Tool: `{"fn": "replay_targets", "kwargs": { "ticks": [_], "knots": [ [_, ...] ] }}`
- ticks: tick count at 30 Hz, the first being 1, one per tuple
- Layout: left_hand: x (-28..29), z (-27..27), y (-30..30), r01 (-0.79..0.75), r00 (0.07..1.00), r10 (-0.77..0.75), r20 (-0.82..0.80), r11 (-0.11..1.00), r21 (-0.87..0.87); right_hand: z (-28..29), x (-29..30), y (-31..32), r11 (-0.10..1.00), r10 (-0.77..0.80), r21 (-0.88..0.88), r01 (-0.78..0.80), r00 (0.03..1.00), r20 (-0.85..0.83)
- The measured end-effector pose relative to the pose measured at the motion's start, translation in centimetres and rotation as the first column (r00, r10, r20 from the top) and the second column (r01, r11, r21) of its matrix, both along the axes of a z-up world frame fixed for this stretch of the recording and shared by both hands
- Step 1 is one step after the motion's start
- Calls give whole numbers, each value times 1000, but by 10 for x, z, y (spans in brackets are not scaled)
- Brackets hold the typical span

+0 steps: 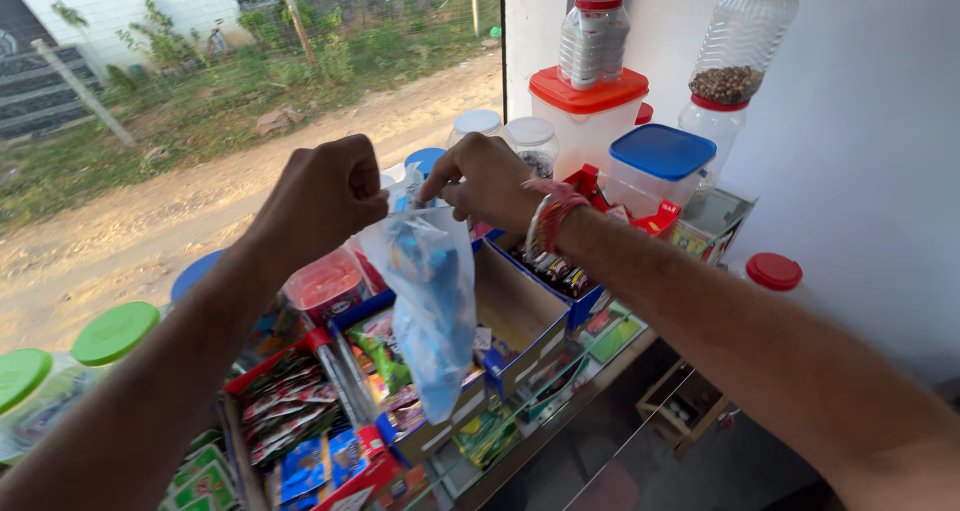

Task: The person packs various snack items from a display counter into a plastic bag. They handle multiple snack packets, place them into the bag, and then move to a table to handle a larger bag of snacks.

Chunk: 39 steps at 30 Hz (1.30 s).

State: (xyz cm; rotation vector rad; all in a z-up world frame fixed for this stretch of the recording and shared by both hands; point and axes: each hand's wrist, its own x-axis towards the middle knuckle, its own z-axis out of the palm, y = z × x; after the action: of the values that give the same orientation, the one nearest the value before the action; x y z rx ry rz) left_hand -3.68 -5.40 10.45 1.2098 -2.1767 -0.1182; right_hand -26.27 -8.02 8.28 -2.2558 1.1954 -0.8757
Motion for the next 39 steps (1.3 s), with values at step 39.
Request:
{"fn": "replay_targets", "kwargs": {
  "ticks": [39],
  "knots": [
    [44, 1, 5, 424, 902, -422, 93, 905, -8, 18, 7, 44, 945, 152, -235, -227, 942, -300]
  ]
}}
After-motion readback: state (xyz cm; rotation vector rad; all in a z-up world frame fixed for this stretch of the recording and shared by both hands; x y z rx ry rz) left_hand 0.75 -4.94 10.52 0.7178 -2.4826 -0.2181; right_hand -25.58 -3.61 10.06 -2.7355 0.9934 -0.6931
